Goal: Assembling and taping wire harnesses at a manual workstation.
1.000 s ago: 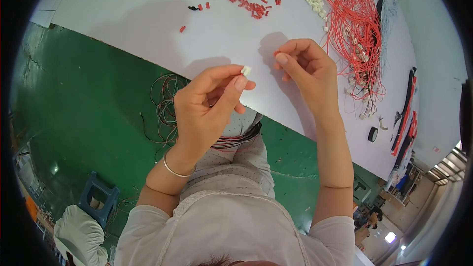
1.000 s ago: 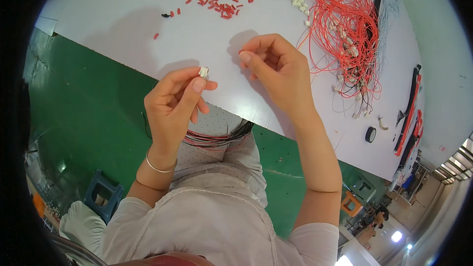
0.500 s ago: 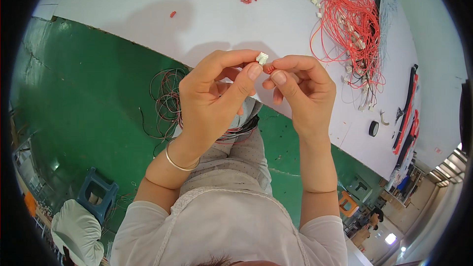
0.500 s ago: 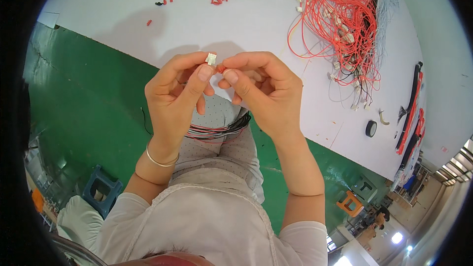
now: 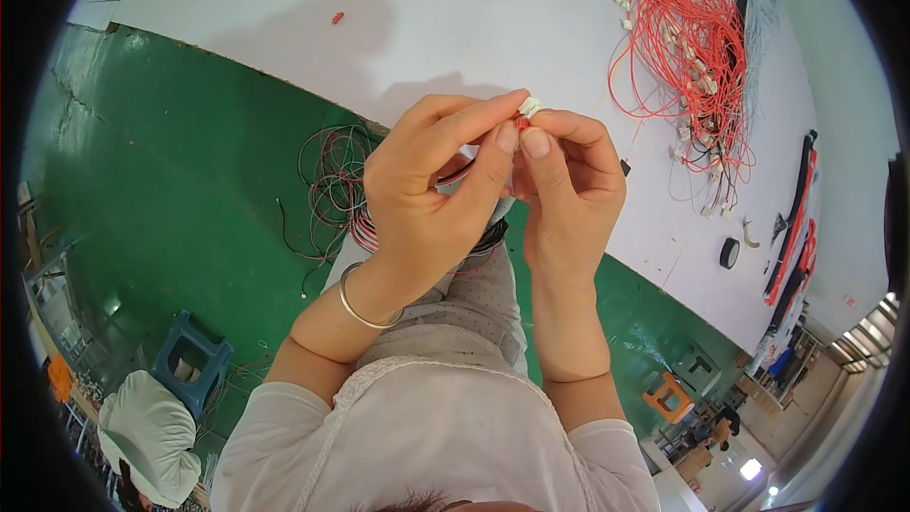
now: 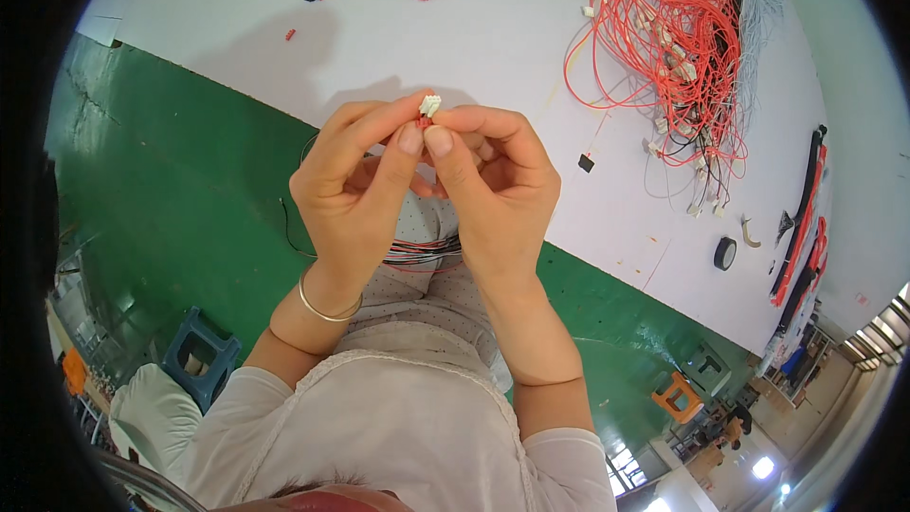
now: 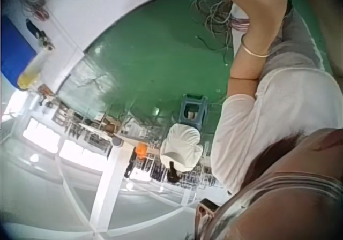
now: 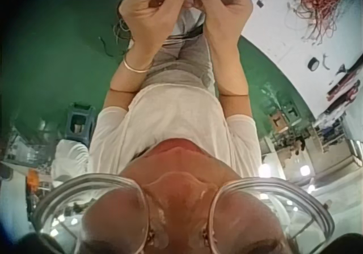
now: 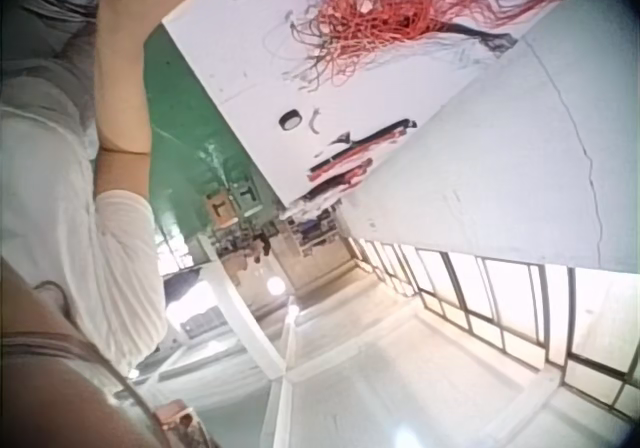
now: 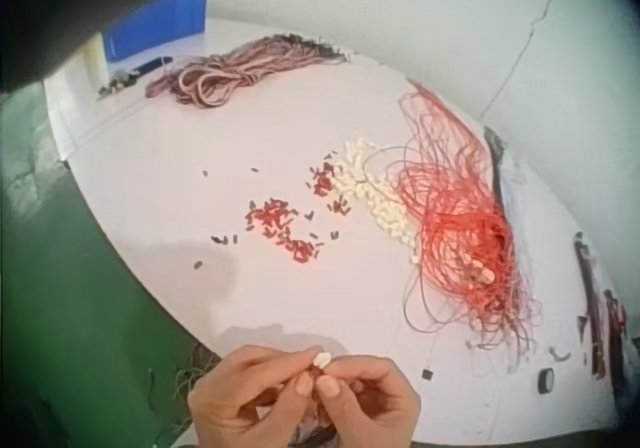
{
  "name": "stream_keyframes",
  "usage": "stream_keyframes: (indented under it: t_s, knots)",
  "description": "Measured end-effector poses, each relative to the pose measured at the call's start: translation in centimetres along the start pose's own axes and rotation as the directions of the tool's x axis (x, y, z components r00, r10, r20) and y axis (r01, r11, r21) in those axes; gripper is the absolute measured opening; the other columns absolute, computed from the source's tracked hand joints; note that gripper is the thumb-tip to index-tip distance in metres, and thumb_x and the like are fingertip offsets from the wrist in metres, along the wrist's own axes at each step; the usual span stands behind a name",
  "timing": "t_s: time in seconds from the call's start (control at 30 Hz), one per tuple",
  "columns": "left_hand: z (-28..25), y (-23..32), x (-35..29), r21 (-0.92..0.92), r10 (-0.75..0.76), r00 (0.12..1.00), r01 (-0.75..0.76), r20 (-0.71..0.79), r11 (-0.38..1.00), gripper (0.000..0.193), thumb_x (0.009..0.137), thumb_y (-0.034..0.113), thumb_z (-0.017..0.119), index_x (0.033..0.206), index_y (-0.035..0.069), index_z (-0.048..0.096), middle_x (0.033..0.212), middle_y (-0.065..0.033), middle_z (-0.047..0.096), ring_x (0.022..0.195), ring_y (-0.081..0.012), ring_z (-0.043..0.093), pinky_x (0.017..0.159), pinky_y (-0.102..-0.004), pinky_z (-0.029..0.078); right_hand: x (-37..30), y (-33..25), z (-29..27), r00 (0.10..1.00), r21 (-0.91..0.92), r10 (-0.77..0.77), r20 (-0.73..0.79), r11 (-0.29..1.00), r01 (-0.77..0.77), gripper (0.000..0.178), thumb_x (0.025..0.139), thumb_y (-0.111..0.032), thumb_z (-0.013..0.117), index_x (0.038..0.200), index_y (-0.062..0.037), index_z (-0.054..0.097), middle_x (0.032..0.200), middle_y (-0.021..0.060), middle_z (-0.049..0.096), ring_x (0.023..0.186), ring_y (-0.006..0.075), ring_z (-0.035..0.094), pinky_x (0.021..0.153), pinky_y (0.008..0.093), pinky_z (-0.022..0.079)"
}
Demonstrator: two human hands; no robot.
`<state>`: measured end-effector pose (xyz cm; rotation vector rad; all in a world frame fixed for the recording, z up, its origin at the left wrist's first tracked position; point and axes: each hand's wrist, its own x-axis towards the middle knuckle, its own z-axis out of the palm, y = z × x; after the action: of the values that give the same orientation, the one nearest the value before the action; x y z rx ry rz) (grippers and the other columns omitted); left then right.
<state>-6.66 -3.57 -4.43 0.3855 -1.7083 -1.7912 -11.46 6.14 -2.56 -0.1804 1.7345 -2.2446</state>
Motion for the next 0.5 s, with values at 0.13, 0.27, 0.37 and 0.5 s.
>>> stream_keyframes:
  t_s: [0.13,0.27,0.37,0.5]
  knots:
    - [-0.19,0.38,-0.05,-0.029,-0.029,0.998,0.031,0.062,0.999,0.021,0.093,0.002,0.063,0.113,0.0,0.069,0.101,-0.0078,0.064,0.078,-0.0108,0.066,0.05,-0.0206,0.055,-0.03,0.28,0.02,0.997,-0.064,-0.068,-0.047,0.996,0.065,0.012,0.091,-0.008,0.069,0.1,-0.0022,0.064,0.082,0.0025,0.066,0.06,0.0055,0.052,0.05,0.0191,0.039]
    - [-0.12,0.61,0.08,-0.171,-0.173,0.984,0.178,0.047,0.969,0.017,0.092,0.003,0.065,0.108,0.001,0.071,0.096,-0.0042,0.065,0.074,-0.0053,0.062,0.047,-0.0165,0.048,-0.04,0.1,0.21,0.997,-0.089,-0.065,-0.05,0.994,0.061,0.012,0.09,-0.007,0.07,0.099,-0.0022,0.064,0.08,0.0022,0.065,0.06,0.0055,0.052,0.05,0.0183,0.038]
    - [-0.46,0.36,0.1,-0.165,-0.175,0.982,0.184,0.065,0.969,0.017,0.092,0.002,0.064,0.108,0.001,0.071,0.096,-0.0031,0.065,0.076,-0.0046,0.061,0.047,-0.0164,0.048,0.13,0.13,-0.07,0.997,-0.088,-0.079,-0.005,0.993,0.078,0.013,0.089,-0.005,0.071,0.099,-0.0023,0.063,0.081,0.0022,0.064,0.062,0.0054,0.053,0.051,0.0179,0.04]
    - [-0.79,0.52,0.28,-0.211,-0.193,0.979,0.203,0.068,0.956,0.018,0.091,0.001,0.064,0.108,0.001,0.071,0.095,-0.0023,0.065,0.077,-0.004,0.06,0.047,-0.0159,0.047,0.4,-0.05,-0.3,0.973,-0.199,-0.228,0.029,0.953,0.23,0.017,0.087,0.004,0.07,0.102,0.0012,0.063,0.092,0.0054,0.068,0.076,0.0069,0.062,0.066,0.02,0.05]
